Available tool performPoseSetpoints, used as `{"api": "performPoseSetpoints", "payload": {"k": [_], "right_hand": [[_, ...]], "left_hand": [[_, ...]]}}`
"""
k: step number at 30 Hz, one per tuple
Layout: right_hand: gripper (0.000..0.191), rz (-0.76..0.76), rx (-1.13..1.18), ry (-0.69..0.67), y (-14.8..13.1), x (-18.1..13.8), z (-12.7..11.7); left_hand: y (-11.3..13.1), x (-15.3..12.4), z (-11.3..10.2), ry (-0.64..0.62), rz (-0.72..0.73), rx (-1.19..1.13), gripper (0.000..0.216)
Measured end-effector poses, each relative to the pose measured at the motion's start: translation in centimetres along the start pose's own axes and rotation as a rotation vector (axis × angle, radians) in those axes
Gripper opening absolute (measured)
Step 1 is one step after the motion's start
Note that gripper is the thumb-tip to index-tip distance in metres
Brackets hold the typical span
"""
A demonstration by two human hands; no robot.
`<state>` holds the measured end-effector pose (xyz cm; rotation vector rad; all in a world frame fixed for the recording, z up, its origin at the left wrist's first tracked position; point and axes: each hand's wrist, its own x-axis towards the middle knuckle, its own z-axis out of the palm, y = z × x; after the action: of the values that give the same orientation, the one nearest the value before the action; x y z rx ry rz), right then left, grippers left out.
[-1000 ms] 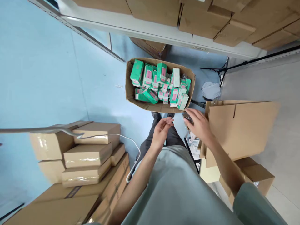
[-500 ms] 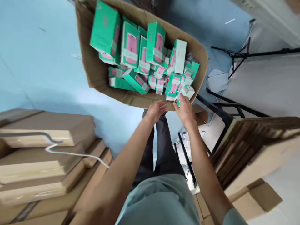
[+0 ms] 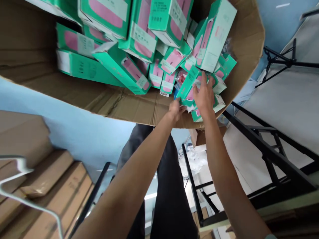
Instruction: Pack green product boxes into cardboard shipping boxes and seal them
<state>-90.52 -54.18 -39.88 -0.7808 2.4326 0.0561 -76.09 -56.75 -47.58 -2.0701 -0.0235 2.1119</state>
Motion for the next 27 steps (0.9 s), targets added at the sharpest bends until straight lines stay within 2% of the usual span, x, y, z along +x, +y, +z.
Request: {"api": "performPoseSetpoints", "payload": {"k": [5,8,11,16,19,23,25,27], "right_hand": [[0.065,0.005,-0.018,-0.051,-0.7,0.8,-1.0],[0.060,0.035,-0.001,-0.099,-1.9,0.4,-2.3],[0.057,0.029,-0.015,-0.092,-3.4,-1.4,-3.8],[0.048,0.029,0.062,0.034,-5.8,-6.7,-6.2],[0.042,0.109,0.191,0.100,-7.4,-10.0,-7.5],[0.035,0.243,0.363,0.108,-10.3,-14.5,-9.5],[0.037,0.303,0.419,0.124,-11.9,-17.0,-10.6],[0.049,0.346,0.458,0.149,-13.4,-19.5,-12.0]], "left_hand": [[-0.3,0.5,0.5,-0.099,-0.002,-0.175,0.001],[0.1,-0.8,0.0,-0.142,-0.038,-0.199,0.010],[0.5,-3.0,-1.0,-0.141,-0.030,-0.206,0.014],[0.8,-9.1,-4.0,-0.106,-0.019,-0.172,0.021],[1.3,-13.8,-6.6,-0.073,0.036,-0.088,0.023],[2.5,-20.0,-10.3,0.008,0.116,0.041,0.022],[3.3,-22.8,-11.9,0.026,0.160,0.102,0.020],[4.1,-25.6,-13.1,0.042,0.217,0.157,0.019]]}}
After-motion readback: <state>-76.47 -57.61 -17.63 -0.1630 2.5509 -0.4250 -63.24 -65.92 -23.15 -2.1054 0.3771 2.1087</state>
